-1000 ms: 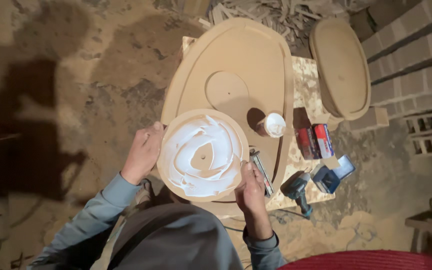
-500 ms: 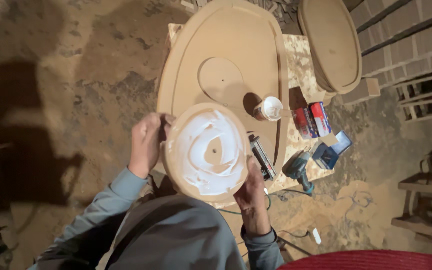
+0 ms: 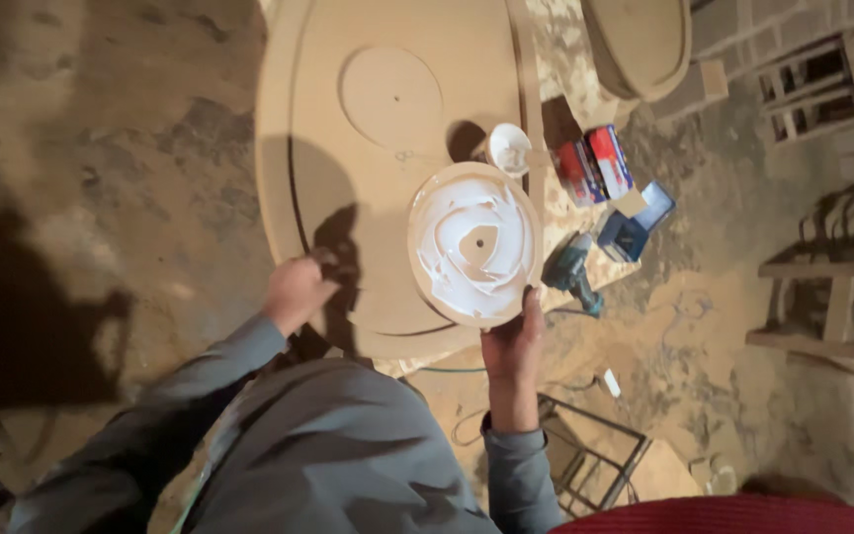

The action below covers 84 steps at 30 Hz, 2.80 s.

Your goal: The person applies white glue onto round wooden discs and spreads it with a small spreader, then positions each disc onto an oval wooden panel and fastens it using a pneumatic nailer, repeating the glue-and-nail cycle for additional discs.

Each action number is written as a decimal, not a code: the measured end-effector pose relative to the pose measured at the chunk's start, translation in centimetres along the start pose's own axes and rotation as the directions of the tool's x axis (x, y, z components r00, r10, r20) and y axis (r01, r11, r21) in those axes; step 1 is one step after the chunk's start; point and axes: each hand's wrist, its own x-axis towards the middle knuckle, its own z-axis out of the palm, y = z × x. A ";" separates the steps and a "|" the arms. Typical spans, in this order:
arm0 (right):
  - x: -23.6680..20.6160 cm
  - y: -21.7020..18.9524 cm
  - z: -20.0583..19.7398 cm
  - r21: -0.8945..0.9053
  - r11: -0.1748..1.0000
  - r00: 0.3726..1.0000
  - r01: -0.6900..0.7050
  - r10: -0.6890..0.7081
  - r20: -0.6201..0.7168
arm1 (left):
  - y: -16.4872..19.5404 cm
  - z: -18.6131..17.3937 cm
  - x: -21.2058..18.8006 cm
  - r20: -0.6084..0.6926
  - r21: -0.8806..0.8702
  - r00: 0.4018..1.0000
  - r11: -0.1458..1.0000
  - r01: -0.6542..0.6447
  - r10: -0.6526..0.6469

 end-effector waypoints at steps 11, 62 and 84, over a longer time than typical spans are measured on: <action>0.0 0.9 -10.6 0.024 0.990 0.979 0.138 -0.132 -0.154 | -1.3 8.0 0.6 0.376 0.217 0.814 0.812 -0.542 0.443; -5.2 -2.1 -17.3 0.048 0.997 0.944 0.065 -0.046 -0.326 | 0.5 9.5 4.8 0.595 0.356 0.768 0.778 -0.517 0.238; 6.6 3.7 -2.9 -0.897 0.040 0.897 0.440 -0.058 0.438 | -5.6 4.3 -0.5 0.525 0.019 0.764 0.892 -0.451 0.375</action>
